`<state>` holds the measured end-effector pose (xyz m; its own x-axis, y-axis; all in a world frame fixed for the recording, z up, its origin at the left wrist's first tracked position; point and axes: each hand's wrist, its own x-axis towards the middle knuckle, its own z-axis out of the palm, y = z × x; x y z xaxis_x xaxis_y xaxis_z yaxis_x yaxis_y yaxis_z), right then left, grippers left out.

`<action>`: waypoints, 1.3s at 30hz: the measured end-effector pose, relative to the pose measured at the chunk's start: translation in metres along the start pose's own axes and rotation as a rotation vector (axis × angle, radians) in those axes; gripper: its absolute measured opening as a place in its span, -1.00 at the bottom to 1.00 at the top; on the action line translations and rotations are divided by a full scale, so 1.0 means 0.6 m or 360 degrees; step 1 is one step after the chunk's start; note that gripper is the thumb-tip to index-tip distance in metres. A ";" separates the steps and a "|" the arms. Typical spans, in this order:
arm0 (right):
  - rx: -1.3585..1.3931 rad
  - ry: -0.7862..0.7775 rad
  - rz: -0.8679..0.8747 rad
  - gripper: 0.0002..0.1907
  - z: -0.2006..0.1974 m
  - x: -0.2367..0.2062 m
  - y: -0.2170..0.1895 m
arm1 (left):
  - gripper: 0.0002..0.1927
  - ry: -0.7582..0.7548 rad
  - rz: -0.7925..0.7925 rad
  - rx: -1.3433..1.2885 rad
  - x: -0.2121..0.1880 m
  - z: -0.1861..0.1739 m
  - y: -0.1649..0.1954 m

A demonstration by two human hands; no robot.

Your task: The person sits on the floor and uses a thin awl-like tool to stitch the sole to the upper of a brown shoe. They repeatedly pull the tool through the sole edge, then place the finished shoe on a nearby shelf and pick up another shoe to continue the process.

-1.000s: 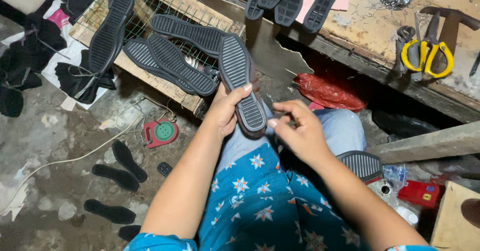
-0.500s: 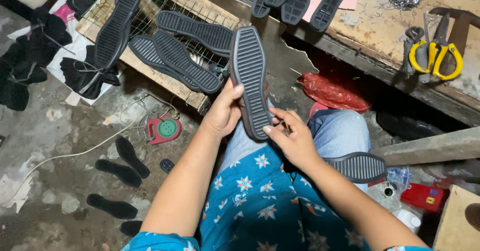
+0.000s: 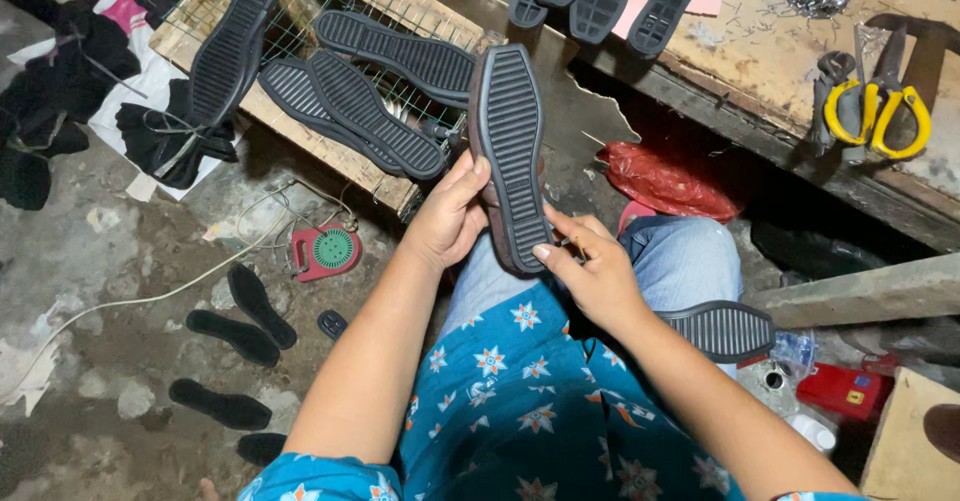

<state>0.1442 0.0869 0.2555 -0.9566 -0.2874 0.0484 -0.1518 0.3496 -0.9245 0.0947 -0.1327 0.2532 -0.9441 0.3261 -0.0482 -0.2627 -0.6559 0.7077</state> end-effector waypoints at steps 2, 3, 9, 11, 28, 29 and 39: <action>-0.0008 0.0002 0.0031 -0.45 0.002 0.001 -0.002 | -0.33 0.0012 0.0034 0.0002 -0.003 0.003 -0.004; -0.0027 0.0003 0.0041 -0.45 0.003 0.001 -0.002 | -0.30 0.0028 0.0083 0.0055 -0.004 0.005 -0.008; -0.0004 0.0023 -0.0023 -0.45 0.011 0.006 0.000 | -0.20 0.0274 0.0246 0.0462 -0.002 0.028 -0.030; 0.0138 0.0009 -0.0042 -0.42 0.009 0.004 0.000 | -0.26 0.0363 0.0195 0.0430 0.011 0.030 -0.026; 0.0233 0.0208 -0.0232 -0.54 0.003 -0.024 -0.008 | -0.41 0.0667 -0.0289 0.0114 0.026 0.046 -0.017; 0.0242 0.0204 -0.0246 -0.56 0.002 -0.025 -0.007 | -0.39 0.0674 -0.0293 0.0087 0.026 0.046 -0.019; 0.0031 0.0278 -0.0255 -0.69 -0.004 -0.022 -0.013 | -0.30 0.0635 -0.0183 0.0081 0.019 0.043 -0.033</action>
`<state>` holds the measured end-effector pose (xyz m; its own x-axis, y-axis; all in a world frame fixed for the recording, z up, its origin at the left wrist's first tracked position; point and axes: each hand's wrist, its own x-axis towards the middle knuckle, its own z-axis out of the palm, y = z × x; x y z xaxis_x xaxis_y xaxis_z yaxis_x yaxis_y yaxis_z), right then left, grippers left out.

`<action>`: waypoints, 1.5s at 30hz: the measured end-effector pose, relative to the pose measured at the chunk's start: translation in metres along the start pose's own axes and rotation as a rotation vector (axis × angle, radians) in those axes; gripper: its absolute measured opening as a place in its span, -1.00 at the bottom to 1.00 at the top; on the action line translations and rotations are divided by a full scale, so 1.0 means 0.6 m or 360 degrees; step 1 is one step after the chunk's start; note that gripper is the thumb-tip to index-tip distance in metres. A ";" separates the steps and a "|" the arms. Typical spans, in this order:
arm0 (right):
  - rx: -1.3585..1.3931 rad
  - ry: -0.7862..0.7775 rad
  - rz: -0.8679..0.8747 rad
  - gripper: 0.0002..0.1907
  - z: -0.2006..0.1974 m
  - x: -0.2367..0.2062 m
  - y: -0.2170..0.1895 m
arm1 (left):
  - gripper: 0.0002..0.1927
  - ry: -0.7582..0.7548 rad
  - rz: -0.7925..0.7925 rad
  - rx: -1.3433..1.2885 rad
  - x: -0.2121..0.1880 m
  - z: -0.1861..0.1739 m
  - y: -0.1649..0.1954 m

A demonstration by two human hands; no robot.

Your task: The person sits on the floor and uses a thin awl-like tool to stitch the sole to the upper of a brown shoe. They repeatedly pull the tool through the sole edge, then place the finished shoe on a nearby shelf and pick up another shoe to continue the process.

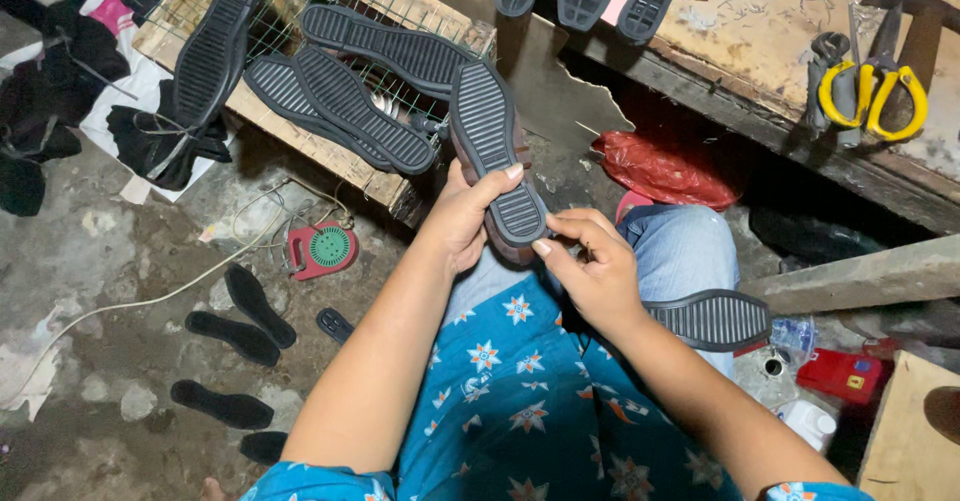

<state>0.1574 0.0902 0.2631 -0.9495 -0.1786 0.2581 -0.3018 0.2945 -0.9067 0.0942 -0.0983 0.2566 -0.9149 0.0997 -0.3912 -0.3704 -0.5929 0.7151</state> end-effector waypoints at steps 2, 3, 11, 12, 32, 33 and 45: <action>-0.0028 0.0001 0.0048 -0.70 0.000 0.001 -0.002 | -0.30 0.0030 0.0001 -0.0014 0.001 -0.001 -0.001; -0.0026 -0.0001 0.0038 -0.70 0.000 0.002 -0.003 | -0.30 0.0011 0.0011 -0.0014 0.001 -0.002 -0.001; 0.0142 -0.0164 -0.0069 -0.69 -0.002 -0.006 0.012 | -0.25 -0.0117 0.0166 0.0068 -0.009 -0.008 -0.001; 0.0181 -0.0177 -0.0073 -0.70 -0.002 -0.008 0.016 | -0.22 -0.0138 0.0204 0.0108 -0.013 -0.011 -0.001; -0.0361 -0.0342 0.0074 -0.03 0.003 -0.020 -0.013 | -0.16 -0.0570 0.0559 0.0636 -0.104 -0.012 0.011; -0.0389 -0.0378 0.0127 0.04 0.001 -0.017 -0.015 | -0.16 -0.0572 0.0565 0.0659 -0.106 -0.010 0.014; -0.0662 -0.0449 -0.0337 0.21 -0.017 -0.006 -0.033 | 0.05 -0.0583 0.0696 0.0870 -0.106 -0.012 0.008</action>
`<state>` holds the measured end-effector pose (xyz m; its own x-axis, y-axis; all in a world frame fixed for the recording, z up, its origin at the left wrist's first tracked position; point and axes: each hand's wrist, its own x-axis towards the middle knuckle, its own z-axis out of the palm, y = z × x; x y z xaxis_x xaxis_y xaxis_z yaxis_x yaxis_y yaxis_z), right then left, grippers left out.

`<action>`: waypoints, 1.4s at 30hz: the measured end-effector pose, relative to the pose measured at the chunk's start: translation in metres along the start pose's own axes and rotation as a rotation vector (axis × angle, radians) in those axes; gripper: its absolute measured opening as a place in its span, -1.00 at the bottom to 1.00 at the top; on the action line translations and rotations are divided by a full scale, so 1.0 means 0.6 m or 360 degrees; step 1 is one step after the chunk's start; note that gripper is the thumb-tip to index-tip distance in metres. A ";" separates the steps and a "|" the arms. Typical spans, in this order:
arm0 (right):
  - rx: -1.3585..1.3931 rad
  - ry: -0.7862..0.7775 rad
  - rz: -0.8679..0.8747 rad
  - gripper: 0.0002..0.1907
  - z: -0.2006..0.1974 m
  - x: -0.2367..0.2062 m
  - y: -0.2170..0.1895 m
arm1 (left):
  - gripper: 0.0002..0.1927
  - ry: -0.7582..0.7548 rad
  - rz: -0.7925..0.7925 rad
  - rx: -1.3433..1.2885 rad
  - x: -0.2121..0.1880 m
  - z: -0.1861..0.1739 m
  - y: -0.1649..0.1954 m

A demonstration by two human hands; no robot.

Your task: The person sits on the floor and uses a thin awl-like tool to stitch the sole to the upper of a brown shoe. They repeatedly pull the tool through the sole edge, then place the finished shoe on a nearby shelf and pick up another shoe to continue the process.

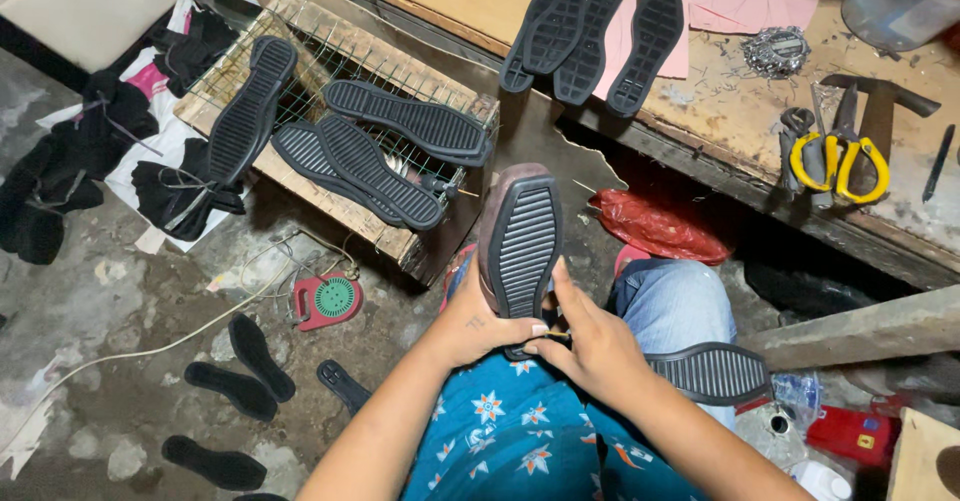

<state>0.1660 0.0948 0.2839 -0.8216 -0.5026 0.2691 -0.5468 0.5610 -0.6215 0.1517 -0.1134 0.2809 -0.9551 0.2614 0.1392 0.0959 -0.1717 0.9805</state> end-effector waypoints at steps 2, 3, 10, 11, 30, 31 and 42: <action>0.0000 0.0011 -0.0035 0.21 0.000 0.001 0.000 | 0.06 0.0010 0.0006 0.0038 -0.001 -0.002 -0.004; 0.0002 0.0003 -0.0028 0.20 0.000 0.001 0.000 | 0.06 0.0008 -0.0020 0.0028 -0.001 -0.002 -0.005; -0.0020 -0.0040 0.0004 0.19 -0.004 0.003 -0.009 | 0.06 -0.0005 -0.0034 0.0092 -0.004 -0.004 -0.008; -0.0018 -0.0037 -0.0013 0.19 -0.006 0.006 -0.011 | 0.06 -0.0006 -0.0030 0.0089 -0.003 -0.005 -0.008; 0.0452 0.0400 0.0075 -0.77 -0.048 0.034 0.028 | -0.15 0.0079 -0.0477 -0.0623 0.036 -0.035 -0.046; 0.0467 0.0393 0.0089 -0.79 -0.043 0.036 0.023 | -0.16 0.0075 -0.0475 -0.0622 0.036 -0.034 -0.046; 0.0525 0.0224 0.0065 -0.77 -0.030 0.055 -0.004 | -0.24 0.0060 -0.0442 -0.0564 0.035 -0.033 -0.051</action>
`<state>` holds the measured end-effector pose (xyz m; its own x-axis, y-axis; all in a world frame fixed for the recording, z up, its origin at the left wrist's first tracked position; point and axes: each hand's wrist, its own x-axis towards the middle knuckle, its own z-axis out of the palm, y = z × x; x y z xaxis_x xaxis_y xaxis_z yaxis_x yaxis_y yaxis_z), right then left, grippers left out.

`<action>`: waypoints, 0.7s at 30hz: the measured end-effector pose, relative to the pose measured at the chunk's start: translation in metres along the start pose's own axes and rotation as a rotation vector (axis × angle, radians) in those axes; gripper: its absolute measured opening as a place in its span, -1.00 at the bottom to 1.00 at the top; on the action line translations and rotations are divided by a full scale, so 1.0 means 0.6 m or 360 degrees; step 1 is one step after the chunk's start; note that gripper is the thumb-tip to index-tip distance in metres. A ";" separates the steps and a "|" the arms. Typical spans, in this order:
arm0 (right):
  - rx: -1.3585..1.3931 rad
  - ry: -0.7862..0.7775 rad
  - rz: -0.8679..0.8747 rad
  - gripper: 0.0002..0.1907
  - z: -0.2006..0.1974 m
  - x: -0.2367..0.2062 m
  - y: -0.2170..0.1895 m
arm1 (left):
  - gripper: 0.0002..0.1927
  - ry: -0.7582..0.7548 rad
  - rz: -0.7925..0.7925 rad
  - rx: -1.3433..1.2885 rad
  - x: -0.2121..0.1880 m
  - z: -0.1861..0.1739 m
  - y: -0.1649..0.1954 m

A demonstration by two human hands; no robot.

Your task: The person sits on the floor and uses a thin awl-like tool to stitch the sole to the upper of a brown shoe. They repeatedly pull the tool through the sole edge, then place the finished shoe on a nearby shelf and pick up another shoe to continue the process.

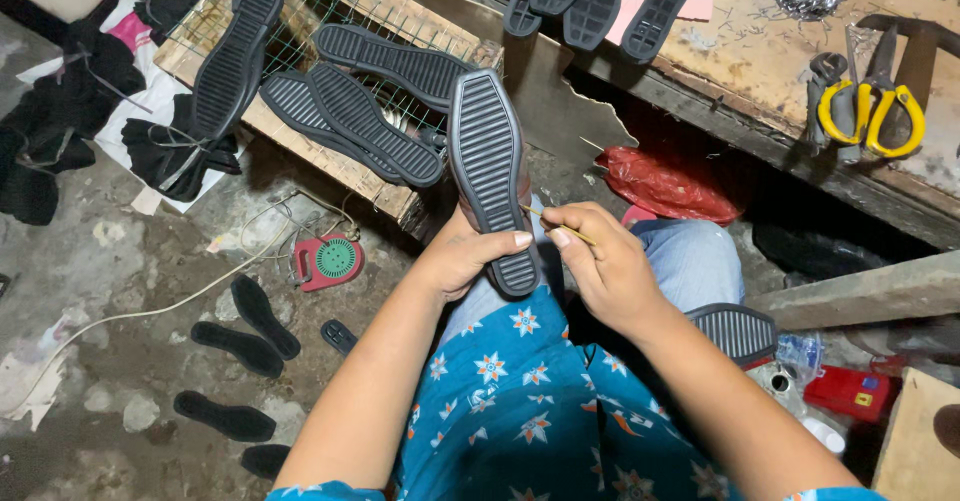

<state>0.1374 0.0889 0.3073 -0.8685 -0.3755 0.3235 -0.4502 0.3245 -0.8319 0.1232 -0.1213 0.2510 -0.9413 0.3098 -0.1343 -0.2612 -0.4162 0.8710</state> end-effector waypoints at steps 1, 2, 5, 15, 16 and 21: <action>-0.0016 -0.0003 -0.0006 -0.77 0.000 0.001 0.000 | -0.23 0.0005 -0.0002 0.0004 0.001 0.000 0.000; -0.0031 -0.0006 -0.0012 -0.77 0.001 0.001 0.000 | -0.23 0.0011 -0.0005 0.0008 0.001 0.000 0.000; -0.0087 -0.0012 -0.0024 -0.77 0.002 0.004 0.000 | -0.22 -0.0017 0.0019 0.0007 0.000 0.000 0.000; -0.0165 -0.0067 -0.0102 -0.83 -0.009 -0.001 0.007 | -0.20 -0.0074 -0.0029 -0.0058 0.004 -0.002 0.001; -0.0138 -0.0045 -0.0073 -0.83 -0.008 -0.003 0.007 | -0.20 -0.0080 -0.0029 -0.0064 0.004 -0.002 0.002; -0.0112 0.0010 0.0036 -0.84 -0.004 -0.011 0.007 | -0.19 -0.0048 -0.0125 -0.0121 0.005 -0.005 0.006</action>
<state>0.1410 0.0949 0.3028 -0.8797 -0.3622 0.3081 -0.4439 0.3931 -0.8053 0.1189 -0.1246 0.2520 -0.9106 0.3692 -0.1857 -0.3507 -0.4526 0.8199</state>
